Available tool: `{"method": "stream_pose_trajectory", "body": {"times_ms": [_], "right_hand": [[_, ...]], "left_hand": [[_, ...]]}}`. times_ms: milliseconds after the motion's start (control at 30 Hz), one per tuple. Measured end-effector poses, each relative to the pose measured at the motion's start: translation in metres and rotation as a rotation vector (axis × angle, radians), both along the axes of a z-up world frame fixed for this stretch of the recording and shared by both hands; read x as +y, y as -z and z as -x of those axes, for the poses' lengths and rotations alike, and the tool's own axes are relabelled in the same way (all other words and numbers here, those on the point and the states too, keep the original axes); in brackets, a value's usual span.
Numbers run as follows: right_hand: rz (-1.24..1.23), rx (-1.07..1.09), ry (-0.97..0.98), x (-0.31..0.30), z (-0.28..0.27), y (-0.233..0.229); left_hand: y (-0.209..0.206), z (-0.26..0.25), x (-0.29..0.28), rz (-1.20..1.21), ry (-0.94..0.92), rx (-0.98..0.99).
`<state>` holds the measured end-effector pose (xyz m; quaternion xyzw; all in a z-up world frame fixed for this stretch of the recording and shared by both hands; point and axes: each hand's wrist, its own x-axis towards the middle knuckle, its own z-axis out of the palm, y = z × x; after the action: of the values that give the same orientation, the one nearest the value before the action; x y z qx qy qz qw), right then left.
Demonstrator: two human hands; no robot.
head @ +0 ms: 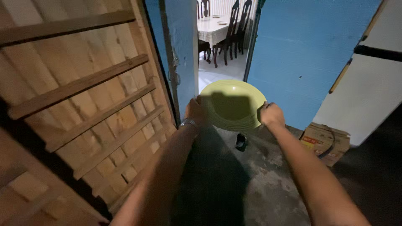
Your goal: The person takes plates and a glass one at a time from a dish drying rack, carries them, and places them onto a dining table by hand.
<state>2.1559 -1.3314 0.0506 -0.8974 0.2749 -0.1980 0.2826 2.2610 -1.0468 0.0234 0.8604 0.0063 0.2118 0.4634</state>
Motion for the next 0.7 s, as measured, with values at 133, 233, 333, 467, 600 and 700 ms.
{"method": "stream_pose_trajectory", "body": {"times_ms": [133, 233, 333, 467, 600, 700], "right_hand": [[0.027, -0.006, -0.001, -0.023, -0.054, -0.003], [-0.058, 0.046, 0.000, -0.039, -0.099, 0.000], [0.033, -0.010, -0.018, -0.062, -0.150, 0.010], [0.073, -0.028, -0.091, -0.103, -0.230, 0.017], [0.143, -0.019, -0.168, -0.146, -0.307, 0.041], [0.221, -0.040, -0.223, -0.166, -0.373, 0.056]], "left_hand": [[0.021, -0.089, -0.039, -0.078, -0.006, 0.052], [0.048, -0.150, -0.048, -0.154, -0.010, 0.078], [0.065, -0.218, -0.063, -0.271, 0.073, -0.049], [0.052, -0.272, -0.086, -0.436, 0.120, -0.225], [0.020, -0.291, -0.109, -0.056, 0.104, -0.052], [0.009, -0.304, -0.118, -0.330, 0.110, -0.147]]}}
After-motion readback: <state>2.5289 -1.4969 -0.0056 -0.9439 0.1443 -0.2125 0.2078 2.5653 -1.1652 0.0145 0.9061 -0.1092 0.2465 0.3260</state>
